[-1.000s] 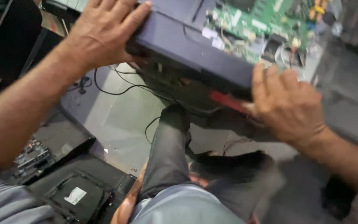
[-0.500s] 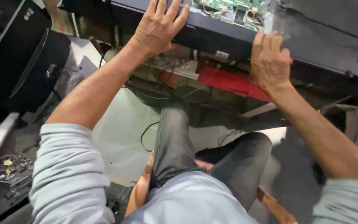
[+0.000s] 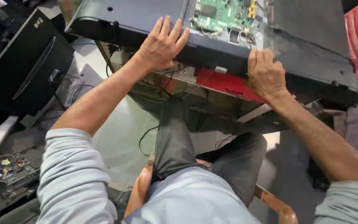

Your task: The person aligns the back cover of a television over its exposed internal boards and presses along the edges to seat it, then uses a screwdriver to fasten the cover while holding the panel steady on their lap.

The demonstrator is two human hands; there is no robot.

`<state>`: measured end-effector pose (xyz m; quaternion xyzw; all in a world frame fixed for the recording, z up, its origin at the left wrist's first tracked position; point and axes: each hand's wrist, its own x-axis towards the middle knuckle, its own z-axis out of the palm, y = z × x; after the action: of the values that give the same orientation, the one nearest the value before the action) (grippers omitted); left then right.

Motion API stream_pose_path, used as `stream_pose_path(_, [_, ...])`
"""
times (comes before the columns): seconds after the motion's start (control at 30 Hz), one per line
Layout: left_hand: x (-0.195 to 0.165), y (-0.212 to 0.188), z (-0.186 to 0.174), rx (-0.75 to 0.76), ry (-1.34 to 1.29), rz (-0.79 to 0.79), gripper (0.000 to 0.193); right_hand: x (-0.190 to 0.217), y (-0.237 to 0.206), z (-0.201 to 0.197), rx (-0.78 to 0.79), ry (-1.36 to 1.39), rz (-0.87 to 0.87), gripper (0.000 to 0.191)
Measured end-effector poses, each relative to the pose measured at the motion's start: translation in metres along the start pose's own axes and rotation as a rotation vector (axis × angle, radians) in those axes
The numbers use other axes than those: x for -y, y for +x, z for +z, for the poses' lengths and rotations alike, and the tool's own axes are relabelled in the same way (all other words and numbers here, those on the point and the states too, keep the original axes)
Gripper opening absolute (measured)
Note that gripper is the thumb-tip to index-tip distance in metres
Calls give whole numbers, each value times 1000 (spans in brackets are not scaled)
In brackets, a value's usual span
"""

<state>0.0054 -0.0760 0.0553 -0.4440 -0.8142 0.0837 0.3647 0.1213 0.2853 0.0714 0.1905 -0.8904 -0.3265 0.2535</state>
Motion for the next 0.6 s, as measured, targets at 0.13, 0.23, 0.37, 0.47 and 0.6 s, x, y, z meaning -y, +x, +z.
stream_pose_path(0.13, [4, -2, -36, -21, -33, 36, 104, -12, 2, -46, -34, 77, -16, 94])
stream_pose_path(0.23, [6, -3, -63, -75, -16, 50, 100, -24, -1, -79, 10, 73, -2, 95])
stream_pose_path(0.37, [15, -5, -110, -113, -37, 71, 103, -39, 2, -121, -2, 120, -48, 89])
stream_pose_path(0.47, [33, -2, -150, -107, -82, 74, 106, -51, 13, -154, 24, 110, -54, 93])
stream_pose_path(0.6, [74, 45, -186, -198, -76, 88, 104, -126, 32, -187, -86, 73, -58, 98])
